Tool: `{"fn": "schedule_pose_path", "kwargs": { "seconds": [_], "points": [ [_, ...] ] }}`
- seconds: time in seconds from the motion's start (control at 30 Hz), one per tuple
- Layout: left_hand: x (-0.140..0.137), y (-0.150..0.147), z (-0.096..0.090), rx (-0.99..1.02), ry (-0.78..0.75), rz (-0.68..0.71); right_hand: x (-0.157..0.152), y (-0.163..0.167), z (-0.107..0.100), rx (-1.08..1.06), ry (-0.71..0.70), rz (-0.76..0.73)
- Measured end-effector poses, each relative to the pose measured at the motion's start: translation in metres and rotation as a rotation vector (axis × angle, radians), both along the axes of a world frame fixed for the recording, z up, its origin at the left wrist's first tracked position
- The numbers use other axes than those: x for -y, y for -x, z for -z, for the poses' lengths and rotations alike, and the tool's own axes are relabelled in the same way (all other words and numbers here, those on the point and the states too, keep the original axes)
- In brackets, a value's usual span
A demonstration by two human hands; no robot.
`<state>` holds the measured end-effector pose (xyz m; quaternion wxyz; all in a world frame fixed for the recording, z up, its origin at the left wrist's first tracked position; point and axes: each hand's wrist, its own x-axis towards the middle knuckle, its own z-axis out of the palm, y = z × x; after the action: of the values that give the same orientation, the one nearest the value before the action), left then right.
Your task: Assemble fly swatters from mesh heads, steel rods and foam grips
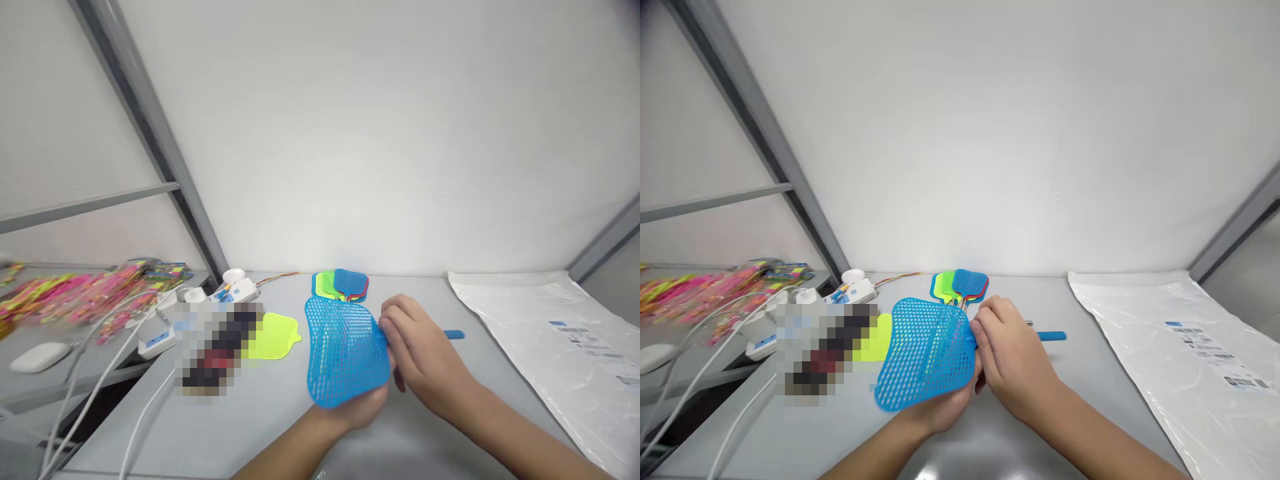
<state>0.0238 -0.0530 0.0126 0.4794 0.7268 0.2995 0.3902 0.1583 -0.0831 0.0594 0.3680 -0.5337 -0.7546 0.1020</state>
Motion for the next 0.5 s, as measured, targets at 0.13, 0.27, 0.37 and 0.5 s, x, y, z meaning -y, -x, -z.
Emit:
{"fn": "schedule_pose_path", "kwargs": {
  "seconds": [0.13, 0.27, 0.37, 0.5],
  "points": [
    [0.008, 0.023, -0.005, 0.296, 0.349, 0.251, 0.011, -0.006, -0.007, 0.102, 0.035, -0.062],
    [0.026, 0.051, -0.005, 0.371, 0.395, 0.241, 0.020, -0.005, -0.004, 0.204, 0.024, -0.061],
    [0.037, 0.070, -0.007, 0.400, 0.440, 0.387, 0.024, 0.004, 0.002, 0.354, -0.061, 0.034],
    [0.043, 0.082, -0.009, 0.531, 0.606, 0.273, 0.028, 0.018, 0.005, 0.490, -0.204, 0.083]
  ]
}}
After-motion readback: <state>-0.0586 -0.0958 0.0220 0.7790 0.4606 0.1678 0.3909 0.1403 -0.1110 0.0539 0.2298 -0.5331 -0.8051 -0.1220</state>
